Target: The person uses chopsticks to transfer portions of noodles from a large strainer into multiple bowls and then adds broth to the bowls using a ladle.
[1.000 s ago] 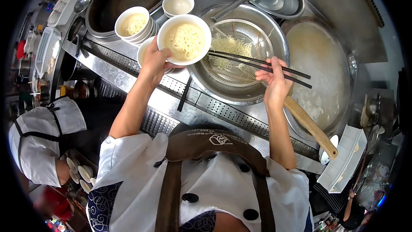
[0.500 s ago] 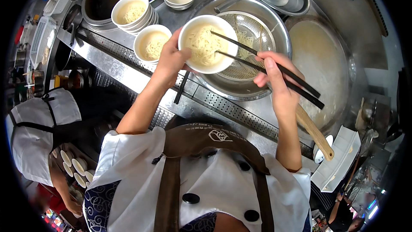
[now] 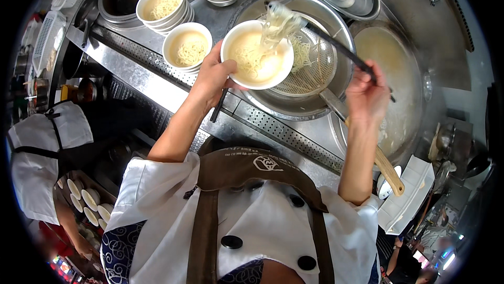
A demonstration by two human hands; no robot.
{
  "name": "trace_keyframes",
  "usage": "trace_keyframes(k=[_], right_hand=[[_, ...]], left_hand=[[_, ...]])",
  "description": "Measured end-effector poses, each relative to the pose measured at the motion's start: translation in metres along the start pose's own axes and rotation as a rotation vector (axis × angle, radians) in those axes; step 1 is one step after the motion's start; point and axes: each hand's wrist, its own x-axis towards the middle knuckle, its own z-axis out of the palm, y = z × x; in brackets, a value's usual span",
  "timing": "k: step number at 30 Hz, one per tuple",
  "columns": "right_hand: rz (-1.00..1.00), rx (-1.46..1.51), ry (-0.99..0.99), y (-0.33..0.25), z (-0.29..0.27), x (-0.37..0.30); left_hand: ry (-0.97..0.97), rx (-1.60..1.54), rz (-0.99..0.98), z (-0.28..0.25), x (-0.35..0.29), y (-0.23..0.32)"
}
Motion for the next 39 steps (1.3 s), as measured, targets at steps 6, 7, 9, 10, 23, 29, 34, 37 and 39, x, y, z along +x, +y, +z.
trace_keyframes(k=[6,7,9,10,23,29,34,37,39], right_hand=[[-0.124,-0.052,-0.28,-0.038,0.06,-0.019],[-0.187,-0.097,-0.295,-0.04,0.068,-0.023],[-0.298,-0.255,-0.316,-0.039,0.073,-0.027],[-0.347,-0.371,-0.321,-0.036,0.074,-0.03],[-0.157,-0.612,-0.048,0.041,-0.017,-0.009],[0.034,-0.218,0.19,0.056,-0.038,0.0],[0.082,-0.038,0.091,0.026,-0.017,0.002],[0.019,-0.004,-0.003,0.004,0.002,-0.003],[-0.036,-0.054,-0.051,-0.008,0.017,-0.008]], left_hand=[[-0.01,-0.015,0.004,-0.001,-0.001,-0.003],[-0.013,-0.015,0.002,-0.001,-0.001,-0.002],[-0.013,-0.016,0.005,-0.001,-0.003,-0.002],[-0.012,-0.018,0.01,-0.001,-0.004,-0.002],[0.003,0.049,0.049,0.011,-0.025,0.013],[-0.024,0.022,0.018,0.004,-0.022,0.008],[-0.036,-0.039,0.015,0.0,-0.021,0.006],[-0.031,-0.054,0.003,-0.002,-0.018,0.003],[-0.028,-0.06,-0.006,-0.003,-0.018,0.003]])
